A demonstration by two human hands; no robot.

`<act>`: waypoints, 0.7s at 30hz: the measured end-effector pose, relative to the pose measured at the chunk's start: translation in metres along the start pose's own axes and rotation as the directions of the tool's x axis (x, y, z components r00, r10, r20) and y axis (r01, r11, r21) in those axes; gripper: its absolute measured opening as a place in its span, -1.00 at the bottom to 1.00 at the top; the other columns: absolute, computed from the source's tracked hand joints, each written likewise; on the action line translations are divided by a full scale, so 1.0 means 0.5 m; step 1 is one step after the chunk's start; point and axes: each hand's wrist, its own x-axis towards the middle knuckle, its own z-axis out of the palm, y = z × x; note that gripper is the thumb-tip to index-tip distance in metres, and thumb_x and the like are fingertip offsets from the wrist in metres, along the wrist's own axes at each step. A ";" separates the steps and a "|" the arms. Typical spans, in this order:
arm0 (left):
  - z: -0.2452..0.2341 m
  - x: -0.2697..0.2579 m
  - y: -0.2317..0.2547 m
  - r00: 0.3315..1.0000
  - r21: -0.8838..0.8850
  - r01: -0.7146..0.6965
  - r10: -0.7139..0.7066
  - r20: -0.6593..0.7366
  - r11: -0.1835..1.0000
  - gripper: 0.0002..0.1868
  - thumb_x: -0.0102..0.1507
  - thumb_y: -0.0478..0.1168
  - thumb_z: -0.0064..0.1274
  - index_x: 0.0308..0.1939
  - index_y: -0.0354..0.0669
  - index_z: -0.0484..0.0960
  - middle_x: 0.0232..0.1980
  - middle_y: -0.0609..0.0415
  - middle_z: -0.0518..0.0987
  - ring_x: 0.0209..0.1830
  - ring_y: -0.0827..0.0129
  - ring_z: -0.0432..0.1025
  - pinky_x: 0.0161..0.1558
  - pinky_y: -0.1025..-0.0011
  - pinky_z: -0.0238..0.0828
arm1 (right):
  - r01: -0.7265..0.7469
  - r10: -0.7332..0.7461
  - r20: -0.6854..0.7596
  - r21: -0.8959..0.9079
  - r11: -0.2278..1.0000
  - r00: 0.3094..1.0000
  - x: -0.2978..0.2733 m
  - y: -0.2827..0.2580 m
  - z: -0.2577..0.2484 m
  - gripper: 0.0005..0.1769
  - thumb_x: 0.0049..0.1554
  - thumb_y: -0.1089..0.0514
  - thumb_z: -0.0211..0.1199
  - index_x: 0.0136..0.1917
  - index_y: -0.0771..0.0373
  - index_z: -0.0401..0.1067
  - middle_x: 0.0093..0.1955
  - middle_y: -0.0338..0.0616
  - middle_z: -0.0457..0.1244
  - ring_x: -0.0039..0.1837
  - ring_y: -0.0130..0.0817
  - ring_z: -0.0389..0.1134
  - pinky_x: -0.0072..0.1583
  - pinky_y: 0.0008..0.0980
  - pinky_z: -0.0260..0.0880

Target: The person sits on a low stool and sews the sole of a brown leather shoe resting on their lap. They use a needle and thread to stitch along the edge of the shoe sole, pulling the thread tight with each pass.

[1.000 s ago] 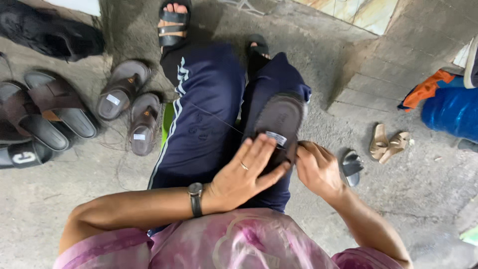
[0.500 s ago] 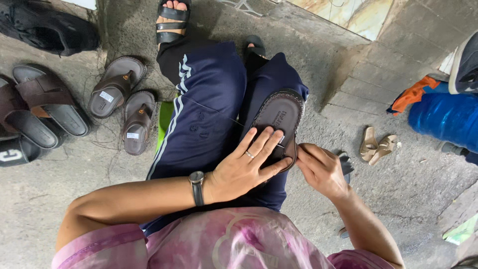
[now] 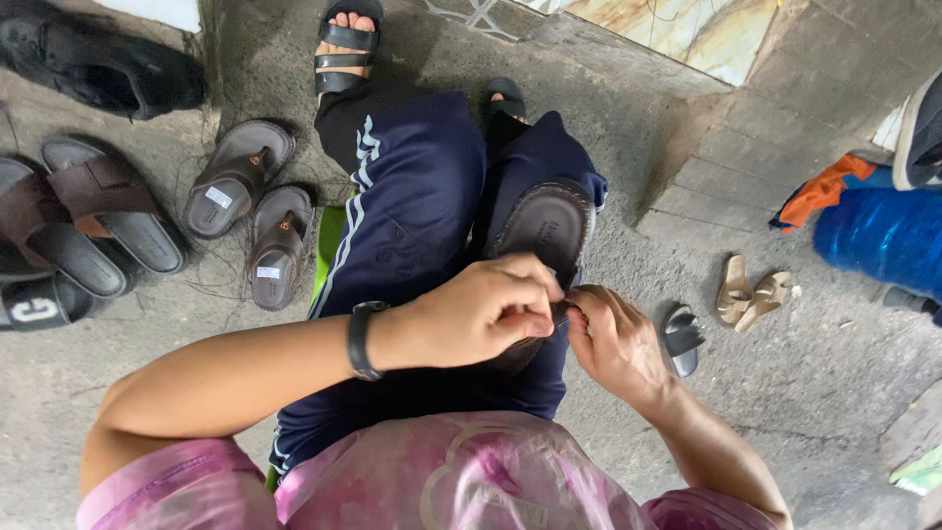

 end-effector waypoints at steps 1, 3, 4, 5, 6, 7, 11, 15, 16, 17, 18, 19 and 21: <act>-0.014 0.002 0.014 0.994 -0.351 0.103 -0.088 0.058 0.931 -0.88 0.31 -0.20 0.10 -0.20 -0.16 0.65 -0.15 0.03 0.52 -0.26 0.23 0.54 -0.17 0.35 0.60 | -0.002 0.003 -0.029 0.015 1.000 1.000 -0.001 -0.003 0.008 -0.81 0.21 0.22 0.16 0.07 0.35 0.36 -0.15 0.03 0.29 -0.21 0.03 0.39 -0.28 -0.17 0.41; -0.032 0.007 0.027 0.977 -0.647 0.214 -0.154 0.150 0.732 -0.90 0.32 -0.33 0.09 -0.13 -0.23 0.69 -0.07 -0.07 0.63 -0.24 0.30 0.59 -0.16 0.40 0.67 | -0.009 0.011 -0.062 0.034 0.999 0.998 0.004 -0.008 0.015 -0.80 0.21 0.23 0.15 0.10 0.35 0.33 -0.15 0.01 0.29 -0.21 0.01 0.39 -0.27 -0.21 0.41; -0.036 0.009 0.025 0.987 -0.529 0.157 -0.146 0.062 0.834 -0.91 0.28 -0.32 0.15 -0.16 -0.13 0.72 -0.15 0.01 0.63 -0.27 0.33 0.58 -0.17 0.39 0.63 | 0.011 -0.009 -0.061 0.025 1.000 0.998 0.010 -0.011 0.014 -0.78 0.21 0.22 0.16 0.11 0.35 0.35 -0.16 0.00 0.28 -0.21 0.00 0.39 -0.29 -0.21 0.41; -0.041 0.010 0.023 0.992 -0.391 0.102 -0.122 -0.027 0.915 -0.89 0.25 -0.32 0.20 -0.19 -0.02 0.75 -0.23 0.09 0.63 -0.30 0.37 0.58 -0.17 0.39 0.60 | 0.034 -0.033 -0.059 0.015 0.999 0.998 0.017 -0.015 0.013 -0.76 0.21 0.20 0.17 0.12 0.35 0.37 -0.18 -0.01 0.27 -0.21 0.00 0.39 -0.30 -0.21 0.42; -0.026 0.004 0.001 0.992 -0.387 0.105 -0.123 -0.024 0.916 -0.89 0.25 -0.32 0.20 -0.19 -0.02 0.75 -0.23 0.09 0.63 -0.30 0.37 0.58 -0.17 0.39 0.60 | 0.033 -0.032 -0.064 0.018 0.999 0.997 0.018 -0.019 0.019 -0.76 0.21 0.20 0.17 0.12 0.35 0.37 -0.18 -0.01 0.27 -0.21 0.00 0.39 -0.30 -0.21 0.42; -0.012 0.000 -0.021 0.976 -0.159 0.214 -0.219 -0.013 0.964 -0.91 0.27 -0.32 0.14 -0.16 -0.07 0.63 -0.28 0.06 0.61 -0.33 0.24 0.58 -0.24 0.32 0.58 | 0.050 -0.048 -0.087 0.014 0.999 0.995 0.021 -0.019 0.025 -0.75 0.19 0.21 0.20 0.12 0.34 0.39 -0.17 -0.01 0.28 -0.21 -0.01 0.40 -0.30 -0.22 0.42; 0.016 -0.016 -0.057 0.915 0.173 0.375 -0.394 0.089 0.911 -0.73 0.28 -0.42 -0.06 -0.01 -0.07 0.30 -0.39 -0.07 0.58 -0.46 -0.09 0.55 -0.37 0.16 0.49 | 0.069 -0.068 -0.150 0.003 0.998 0.986 0.048 -0.035 0.008 -0.69 0.14 0.24 0.28 0.16 0.30 0.47 -0.15 -0.04 0.30 -0.23 -0.09 0.40 -0.31 -0.30 0.43; -0.007 -0.011 -0.060 0.899 0.003 0.412 -0.407 0.164 0.911 -0.54 0.14 -0.34 0.24 0.01 -0.08 0.32 -0.42 0.03 0.66 -0.44 0.09 0.60 -0.38 0.23 0.50 | 0.085 -0.073 -0.150 0.072 0.994 0.986 0.064 -0.033 -0.041 -0.72 0.20 0.28 0.23 0.19 0.30 0.51 -0.11 -0.04 0.31 -0.23 -0.14 0.40 -0.28 -0.36 0.42; -0.011 -0.008 -0.057 0.862 -0.096 0.504 -0.492 0.126 0.858 -0.63 0.15 -0.35 0.21 -0.02 -0.03 0.44 -0.47 0.08 0.66 -0.56 0.26 0.56 -0.45 0.41 0.48 | 0.096 -0.097 -0.062 -0.013 0.995 0.993 0.062 -0.028 -0.056 -0.65 0.19 0.28 0.16 0.25 0.20 0.48 -0.19 -0.11 0.26 -0.28 -0.19 0.37 -0.29 -0.33 0.44; -0.019 -0.007 -0.054 0.815 -0.192 0.579 -0.572 0.094 0.792 -0.69 0.16 -0.36 0.19 -0.04 0.01 0.57 -0.52 0.13 0.67 -0.68 0.43 0.51 -0.51 0.58 0.46 | 0.116 -0.114 0.023 -0.097 0.989 0.993 0.062 -0.025 -0.066 -0.57 0.18 0.28 0.09 0.31 0.10 0.46 -0.27 -0.17 0.22 -0.34 -0.25 0.35 -0.30 -0.31 0.46; -0.009 -0.019 -0.070 0.814 -0.180 0.581 -0.573 0.097 0.794 -0.69 0.16 -0.36 0.19 -0.04 0.01 0.57 -0.52 0.13 0.67 -0.68 0.43 0.51 -0.51 0.58 0.46 | 0.109 -0.109 0.011 -0.095 0.989 0.994 0.049 -0.009 -0.084 -0.57 0.18 0.28 0.09 0.31 0.10 0.46 -0.27 -0.17 0.22 -0.34 -0.25 0.35 -0.30 -0.31 0.46; 0.000 -0.028 -0.087 0.822 -0.231 0.559 -0.568 0.034 0.796 -0.70 0.17 -0.40 0.18 -0.05 -0.03 0.62 -0.44 0.06 0.69 -0.61 0.42 0.55 -0.51 0.60 0.48 | 0.073 -0.064 0.077 -0.120 0.990 0.995 0.037 0.008 -0.102 -0.54 0.18 0.27 0.10 0.34 0.04 0.43 -0.28 -0.21 0.17 -0.36 -0.29 0.28 -0.34 -0.32 0.41; -0.003 -0.035 -0.084 0.823 -0.275 0.541 -0.567 -0.021 0.795 -0.70 0.17 -0.44 0.18 -0.05 -0.07 0.66 -0.35 -0.01 0.72 -0.54 0.40 0.58 -0.51 0.62 0.51 | 0.027 -0.008 0.138 -0.140 0.990 0.990 0.012 0.036 -0.136 -0.51 0.19 0.26 0.11 0.37 -0.03 0.41 -0.30 -0.25 0.12 -0.38 -0.33 0.20 -0.37 -0.34 0.36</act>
